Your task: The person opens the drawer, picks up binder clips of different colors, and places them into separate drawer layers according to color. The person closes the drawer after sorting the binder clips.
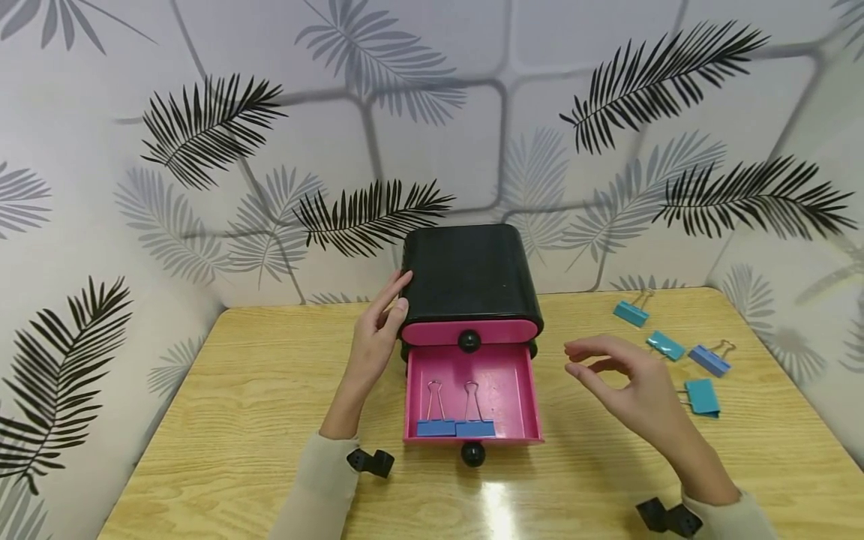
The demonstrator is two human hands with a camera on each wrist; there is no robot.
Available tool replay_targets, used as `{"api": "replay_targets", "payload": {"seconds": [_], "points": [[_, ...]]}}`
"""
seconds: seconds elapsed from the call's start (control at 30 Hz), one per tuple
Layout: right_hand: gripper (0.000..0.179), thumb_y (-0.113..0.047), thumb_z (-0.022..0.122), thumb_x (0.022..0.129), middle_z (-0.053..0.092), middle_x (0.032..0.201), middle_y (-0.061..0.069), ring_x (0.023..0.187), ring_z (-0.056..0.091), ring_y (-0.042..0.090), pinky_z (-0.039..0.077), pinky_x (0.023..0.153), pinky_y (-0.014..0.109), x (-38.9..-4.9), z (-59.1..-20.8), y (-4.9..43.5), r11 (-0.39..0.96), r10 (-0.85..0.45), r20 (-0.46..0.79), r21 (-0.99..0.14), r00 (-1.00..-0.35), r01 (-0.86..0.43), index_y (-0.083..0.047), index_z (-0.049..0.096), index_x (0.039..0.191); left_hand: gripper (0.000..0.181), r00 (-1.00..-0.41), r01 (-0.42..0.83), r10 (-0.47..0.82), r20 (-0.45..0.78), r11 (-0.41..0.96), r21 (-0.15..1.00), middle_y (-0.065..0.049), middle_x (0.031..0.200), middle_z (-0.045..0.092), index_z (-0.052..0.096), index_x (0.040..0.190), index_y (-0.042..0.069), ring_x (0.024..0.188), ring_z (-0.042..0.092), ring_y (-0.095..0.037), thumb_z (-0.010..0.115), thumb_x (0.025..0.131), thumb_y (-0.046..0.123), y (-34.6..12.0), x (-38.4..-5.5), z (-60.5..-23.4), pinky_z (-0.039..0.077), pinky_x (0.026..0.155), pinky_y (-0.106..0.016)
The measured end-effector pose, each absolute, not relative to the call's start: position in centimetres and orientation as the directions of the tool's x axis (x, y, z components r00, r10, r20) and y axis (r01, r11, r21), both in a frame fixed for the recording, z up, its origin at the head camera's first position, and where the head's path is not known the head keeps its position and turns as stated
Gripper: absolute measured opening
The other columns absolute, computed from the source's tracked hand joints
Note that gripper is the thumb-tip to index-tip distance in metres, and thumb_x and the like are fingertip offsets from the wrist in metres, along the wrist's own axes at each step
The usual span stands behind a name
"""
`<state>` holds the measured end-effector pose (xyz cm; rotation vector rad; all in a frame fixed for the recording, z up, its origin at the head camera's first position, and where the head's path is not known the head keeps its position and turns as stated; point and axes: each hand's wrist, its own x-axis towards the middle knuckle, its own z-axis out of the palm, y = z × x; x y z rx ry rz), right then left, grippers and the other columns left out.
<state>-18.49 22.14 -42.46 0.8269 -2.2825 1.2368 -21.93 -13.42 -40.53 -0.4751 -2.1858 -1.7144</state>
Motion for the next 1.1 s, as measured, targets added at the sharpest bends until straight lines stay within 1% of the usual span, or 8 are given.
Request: {"api": "replay_targets", "payload": {"seconds": [0.1, 0.27, 0.33, 0.47, 0.63, 0.83, 0.97, 1.1], "points": [[0.035, 0.010, 0.081, 0.081, 0.074, 0.104, -0.002, 0.091, 0.070, 0.005, 0.055, 0.076, 0.018, -18.7, -42.4, 22.5, 0.440, -0.278, 0.617, -0.599, -0.736, -0.669, -0.006, 0.075, 0.112, 0.046, -0.893, 0.447, 0.060, 0.446, 0.232, 0.864, -0.016, 0.162, 0.037, 0.050, 0.152, 0.005, 0.149, 0.036, -0.025, 0.050, 0.107, 0.015, -13.4, -22.0, -40.5, 0.042, 0.102, -0.040], [0.039, 0.013, 0.081, 0.079, 0.074, 0.104, -0.001, 0.095, 0.068, 0.003, 0.053, 0.077, 0.014, -19.5, -42.5, 23.2, 0.452, -0.222, 0.660, -0.583, -0.717, -0.676, -0.006, 0.076, 0.113, 0.046, -0.893, 0.448, 0.059, 0.447, 0.225, 0.865, -0.015, 0.162, 0.038, 0.050, 0.152, 0.004, 0.149, 0.036, -0.024, 0.050, 0.107, 0.015, -13.3, -22.1, -40.5, 0.040, 0.110, -0.048], [0.040, 0.015, 0.080, 0.078, 0.073, 0.105, 0.000, 0.096, 0.068, 0.005, 0.053, 0.078, 0.014, -19.8, -42.5, 23.7, 0.449, -0.205, 0.672, -0.582, -0.712, -0.678, -0.005, 0.076, 0.113, 0.046, -0.892, 0.449, 0.057, 0.448, 0.226, 0.865, -0.015, 0.162, 0.038, 0.051, 0.152, 0.004, 0.149, 0.036, -0.024, 0.050, 0.107, 0.015, -13.3, -22.1, -40.5, 0.041, 0.109, -0.044], [0.040, 0.016, 0.078, 0.079, 0.073, 0.108, 0.006, 0.100, 0.067, 0.008, 0.052, 0.080, 0.014, -20.2, -42.6, 24.8, 0.446, -0.173, 0.675, -0.596, -0.717, -0.668, -0.003, 0.075, 0.115, 0.046, -0.891, 0.450, 0.053, 0.451, 0.237, 0.861, -0.016, 0.161, 0.038, 0.051, 0.151, 0.005, 0.149, 0.036, -0.024, 0.050, 0.107, 0.015, -13.3, -21.9, -40.5, 0.041, 0.093, -0.029], [0.040, 0.014, 0.077, 0.082, 0.071, 0.115, 0.013, 0.107, 0.064, 0.007, 0.051, 0.083, 0.013, -20.7, -42.8, 26.3, 0.462, -0.119, 0.651, -0.633, -0.750, -0.622, -0.004, 0.075, 0.118, 0.046, -0.889, 0.453, 0.053, 0.455, 0.242, 0.858, -0.017, 0.162, 0.037, 0.051, 0.152, 0.004, 0.149, 0.036, -0.025, 0.050, 0.107, 0.015, -13.4, -21.8, -40.4, 0.040, 0.087, -0.028], [0.033, 0.009, 0.077, 0.086, 0.069, 0.116, 0.015, 0.107, 0.064, 0.008, 0.050, 0.083, 0.012, -21.0, -43.1, 27.6, 0.482, -0.039, 0.600, -0.689, -0.799, -0.541, -0.001, 0.074, 0.117, 0.046, -0.892, 0.448, 0.055, 0.448, 0.235, 0.863, -0.018, 0.162, 0.036, 0.050, 0.152, 0.004, 0.149, 0.036, -0.026, 0.050, 0.107, 0.014, -13.4, -21.7, -40.4, 0.039, 0.087, -0.029], [0.033, 0.005, 0.079, 0.086, 0.069, 0.117, 0.012, 0.107, 0.062, 0.003, 0.049, 0.082, 0.010, -21.1, -43.5, 28.3, 0.523, -0.001, 0.589, -0.689, -0.808, -0.503, -0.001, 0.074, 0.118, 0.046, -0.894, 0.444, 0.059, 0.444, 0.237, 0.864, -0.018, 0.163, 0.036, 0.050, 0.152, 0.005, 0.148, 0.036, -0.025, 0.050, 0.107, 0.015, -13.3, -21.6, -40.4, 0.039, 0.087, -0.031], [0.033, 0.001, 0.079, 0.088, 0.069, 0.118, 0.012, 0.107, 0.060, 0.002, 0.048, 0.081, 0.008, -21.3, -44.0, 29.7, 0.555, 0.048, 0.580, -0.692, -0.813, -0.461, 0.000, 0.073, 0.120, 0.046, -0.895, 0.442, 0.057, 0.441, 0.233, 0.866, -0.016, 0.162, 0.037, 0.050, 0.152, 0.004, 0.149, 0.036, -0.024, 0.050, 0.107, 0.014, -13.1, -21.7, -40.4, 0.041, 0.095, -0.028]]}}
